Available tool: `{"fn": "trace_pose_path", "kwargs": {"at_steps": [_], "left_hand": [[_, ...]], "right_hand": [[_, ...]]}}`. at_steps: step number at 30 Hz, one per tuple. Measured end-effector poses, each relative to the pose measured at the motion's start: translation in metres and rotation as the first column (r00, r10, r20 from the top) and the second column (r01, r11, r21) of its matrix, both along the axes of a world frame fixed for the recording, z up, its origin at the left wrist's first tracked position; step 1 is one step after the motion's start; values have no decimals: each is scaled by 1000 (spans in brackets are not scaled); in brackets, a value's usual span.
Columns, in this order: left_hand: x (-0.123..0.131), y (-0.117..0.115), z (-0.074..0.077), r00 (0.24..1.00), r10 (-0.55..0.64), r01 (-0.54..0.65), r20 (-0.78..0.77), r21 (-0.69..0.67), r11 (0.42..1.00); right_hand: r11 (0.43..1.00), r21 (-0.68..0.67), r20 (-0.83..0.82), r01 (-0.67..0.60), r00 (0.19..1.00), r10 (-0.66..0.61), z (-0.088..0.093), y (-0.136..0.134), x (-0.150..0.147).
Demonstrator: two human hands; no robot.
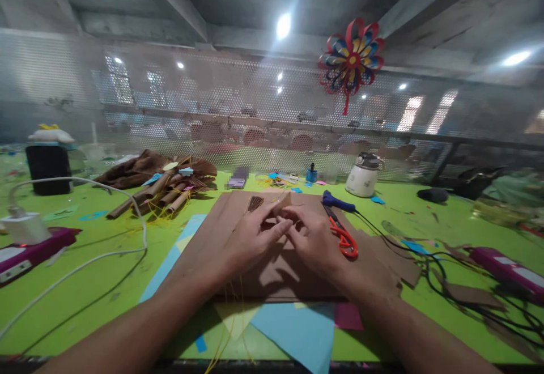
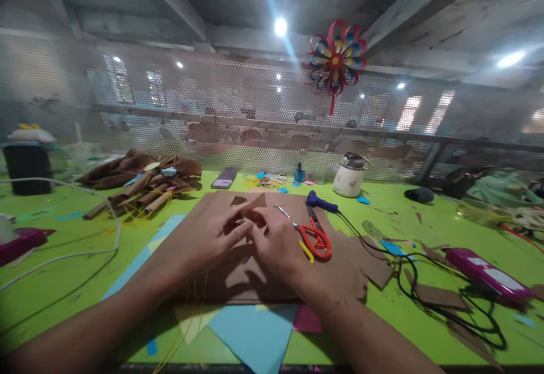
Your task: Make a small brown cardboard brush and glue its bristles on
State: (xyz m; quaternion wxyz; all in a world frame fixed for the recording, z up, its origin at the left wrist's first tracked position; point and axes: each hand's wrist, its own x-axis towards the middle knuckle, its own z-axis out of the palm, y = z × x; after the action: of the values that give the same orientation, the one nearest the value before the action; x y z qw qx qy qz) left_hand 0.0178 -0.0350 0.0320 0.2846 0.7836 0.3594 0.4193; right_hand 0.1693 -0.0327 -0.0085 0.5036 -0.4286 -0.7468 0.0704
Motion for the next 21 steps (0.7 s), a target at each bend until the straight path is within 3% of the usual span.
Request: {"fn": "trace_pose_path", "kwargs": {"at_steps": [3, 7, 10, 13, 15, 18, 21], "left_hand": [[-5, 15, -11, 997, 16, -12, 69, -61, 998], [-15, 31, -20, 985, 117, -81, 127, -254, 964], [-19, 37, -24, 973, 133, -56, 187, -368, 928], [-18, 39, -29, 968, 73, 31, 242, -400, 916], [-16, 39, -31, 969, 47, 63, 244, -424, 903], [-14, 36, -32, 970, 28, 85, 240, -449, 890], [-13, 32, -30, 970, -30, 126, 241, -394, 911]], "right_hand": [[998, 12, 78, -60, 995, 59, -2, -3, -5], [994, -2, 36, -113, 993, 113, -3, -4, -4], [999, -44, -129, 6, 992, -12, 0, 5, 7], [990, -112, -349, 87, 929, -121, 4, 18, 19], [975, -219, -449, -31, 891, -72, 4, 24, 22], [874, -368, -589, -316, 807, 43, -1, 26, 18], [809, -376, -696, -451, 714, 74, -8, 24, 10]]}}
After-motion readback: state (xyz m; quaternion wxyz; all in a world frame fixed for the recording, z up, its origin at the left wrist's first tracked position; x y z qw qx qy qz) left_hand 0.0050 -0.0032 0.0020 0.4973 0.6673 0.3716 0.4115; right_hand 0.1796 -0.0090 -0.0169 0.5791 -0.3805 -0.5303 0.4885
